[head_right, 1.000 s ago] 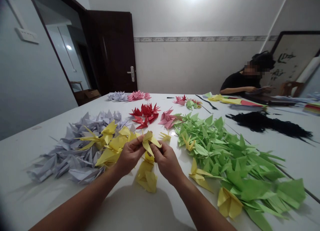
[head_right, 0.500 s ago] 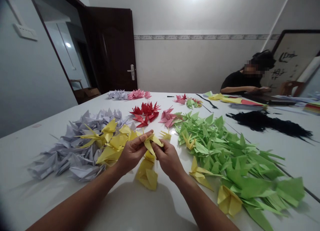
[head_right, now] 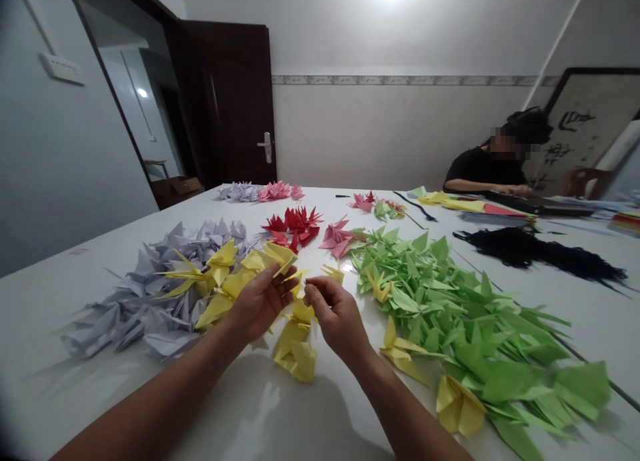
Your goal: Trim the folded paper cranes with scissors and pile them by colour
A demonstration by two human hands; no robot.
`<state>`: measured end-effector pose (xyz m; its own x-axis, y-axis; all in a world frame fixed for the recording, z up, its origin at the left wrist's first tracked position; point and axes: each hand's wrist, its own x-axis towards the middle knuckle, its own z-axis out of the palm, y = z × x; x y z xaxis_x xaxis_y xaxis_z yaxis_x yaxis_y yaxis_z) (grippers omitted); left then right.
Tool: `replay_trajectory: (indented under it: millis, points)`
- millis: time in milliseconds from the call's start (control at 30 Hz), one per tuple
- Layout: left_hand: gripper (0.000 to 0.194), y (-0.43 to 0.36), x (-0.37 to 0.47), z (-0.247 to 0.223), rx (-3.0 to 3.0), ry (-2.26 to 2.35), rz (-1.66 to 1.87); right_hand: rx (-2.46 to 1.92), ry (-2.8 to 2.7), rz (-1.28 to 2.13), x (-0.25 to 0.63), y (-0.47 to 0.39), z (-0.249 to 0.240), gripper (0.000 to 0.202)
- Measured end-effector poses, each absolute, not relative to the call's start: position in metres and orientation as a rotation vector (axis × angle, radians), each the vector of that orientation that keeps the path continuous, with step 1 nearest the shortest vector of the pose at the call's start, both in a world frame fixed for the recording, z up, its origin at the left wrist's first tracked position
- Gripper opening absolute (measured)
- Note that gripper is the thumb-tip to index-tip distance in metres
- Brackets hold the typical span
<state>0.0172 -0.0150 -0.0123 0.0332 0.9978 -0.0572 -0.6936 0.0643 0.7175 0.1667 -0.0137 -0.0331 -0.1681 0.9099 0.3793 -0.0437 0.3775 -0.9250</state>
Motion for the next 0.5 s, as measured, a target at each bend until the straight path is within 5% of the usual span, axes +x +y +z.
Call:
replay_trajectory:
  millis: [300, 500]
  points:
    - [0.026, -0.021, 0.024, -0.015, 0.735, 0.649, 1.278, -0.856, -1.616, 0.858, 0.169, -0.01, -0.037, 0.028]
    - [0.032, -0.008, 0.014, -0.017, 0.852, 0.932, 1.522, -0.908, -1.349, 0.813, 0.183, 0.006, -0.031, 0.039]
